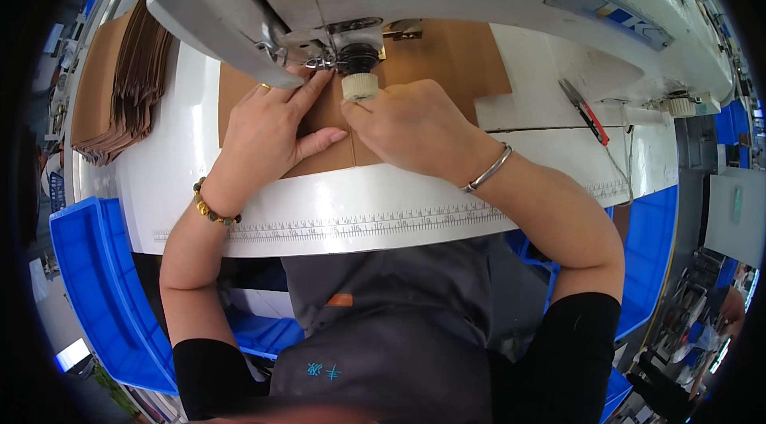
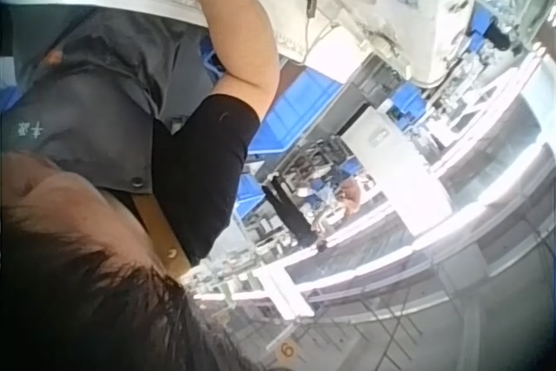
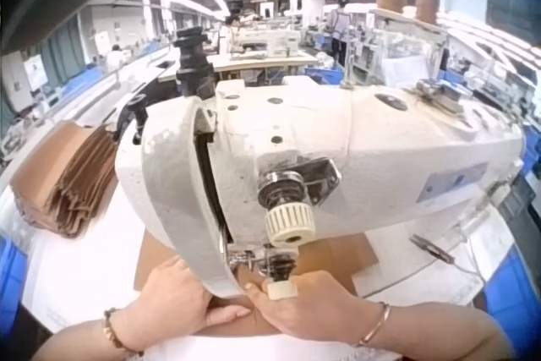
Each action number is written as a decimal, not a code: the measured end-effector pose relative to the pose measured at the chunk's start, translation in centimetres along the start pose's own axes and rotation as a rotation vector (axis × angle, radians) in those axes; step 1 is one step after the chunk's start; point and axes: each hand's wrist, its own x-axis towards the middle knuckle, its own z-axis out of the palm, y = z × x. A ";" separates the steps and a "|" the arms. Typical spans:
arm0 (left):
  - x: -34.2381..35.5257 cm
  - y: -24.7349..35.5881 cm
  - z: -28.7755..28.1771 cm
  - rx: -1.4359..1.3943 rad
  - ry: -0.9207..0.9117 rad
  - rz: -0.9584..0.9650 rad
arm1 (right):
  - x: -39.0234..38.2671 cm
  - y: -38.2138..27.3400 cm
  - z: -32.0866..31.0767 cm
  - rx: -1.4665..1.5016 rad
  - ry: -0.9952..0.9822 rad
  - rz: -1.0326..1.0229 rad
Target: Sewing pieces of leather together using an industrial sewing machine at a manufacturing station.
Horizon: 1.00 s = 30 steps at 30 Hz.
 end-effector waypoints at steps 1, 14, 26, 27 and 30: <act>0.1 0.0 0.0 0.002 0.009 0.003 | 0.0 0.0 0.0 0.001 0.009 -0.007; 0.4 -0.2 0.0 0.002 0.010 0.006 | 0.0 0.1 -0.1 -0.002 0.011 -0.015; 0.6 -0.4 0.1 -0.006 -0.007 -0.015 | 0.0 0.3 0.1 -0.036 -0.001 -0.001; 0.6 -0.4 0.2 -0.008 -0.004 -0.016 | -0.1 0.3 0.2 -0.037 0.000 -0.001; 0.7 -0.6 0.4 -0.002 0.022 0.002 | -0.1 0.5 -0.1 -0.034 -0.019 0.016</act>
